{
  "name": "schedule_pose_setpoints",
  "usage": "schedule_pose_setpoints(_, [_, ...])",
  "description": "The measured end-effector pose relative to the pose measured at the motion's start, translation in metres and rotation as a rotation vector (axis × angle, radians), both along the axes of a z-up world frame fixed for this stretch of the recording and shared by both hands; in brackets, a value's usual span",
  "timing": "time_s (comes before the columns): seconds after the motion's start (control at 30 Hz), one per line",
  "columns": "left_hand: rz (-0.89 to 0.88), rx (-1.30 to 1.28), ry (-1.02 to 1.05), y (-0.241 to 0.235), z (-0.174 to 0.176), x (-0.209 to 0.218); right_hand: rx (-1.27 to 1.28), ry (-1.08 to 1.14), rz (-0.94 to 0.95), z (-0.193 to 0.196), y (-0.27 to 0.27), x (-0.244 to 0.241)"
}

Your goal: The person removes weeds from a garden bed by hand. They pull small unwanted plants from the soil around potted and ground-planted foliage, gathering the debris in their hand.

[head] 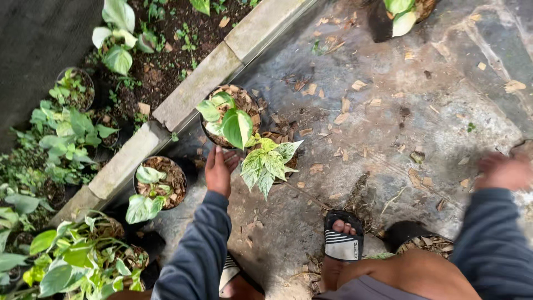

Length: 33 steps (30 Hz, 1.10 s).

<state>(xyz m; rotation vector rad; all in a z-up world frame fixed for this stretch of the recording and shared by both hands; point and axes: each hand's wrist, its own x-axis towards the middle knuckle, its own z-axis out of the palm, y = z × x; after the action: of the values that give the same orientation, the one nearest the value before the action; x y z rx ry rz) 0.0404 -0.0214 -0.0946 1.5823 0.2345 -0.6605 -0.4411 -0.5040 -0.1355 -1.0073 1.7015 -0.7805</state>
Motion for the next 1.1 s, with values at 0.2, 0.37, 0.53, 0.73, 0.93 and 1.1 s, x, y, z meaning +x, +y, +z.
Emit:
schedule_pose_setpoints(0.2, [0.016, -0.056, -0.038, -0.019, -0.034, 0.016, -0.104, -0.002, 1.522, 0.027, 0.172, 0.205])
schedule_pose_setpoints(0.37, [0.015, 0.041, 0.005, -0.024, -0.029, 0.014, -0.044, 0.209, 1.686, 0.055, 0.235, 0.275])
schedule_pose_setpoints(0.53, [-0.027, -0.012, -0.038, -0.034, -0.002, 0.010, 0.476, -0.309, 1.280, 0.032, 0.221, 0.262])
schedule_pose_setpoints(0.73, [-0.145, -0.014, 0.098, -0.045, 0.041, -0.007, 0.248, -0.443, 0.738, 0.044, 0.161, 0.106])
schedule_pose_setpoints(0.93, [-0.441, -0.031, 0.182, -0.067, 0.074, -0.042, 0.134, -0.616, -0.054, 0.004, 0.152, -0.056])
schedule_pose_setpoints(1.1, [-0.717, -0.035, 0.123, -0.090, 0.065, -0.079, 0.139, -0.553, -0.713, -0.035, 0.148, -0.116])
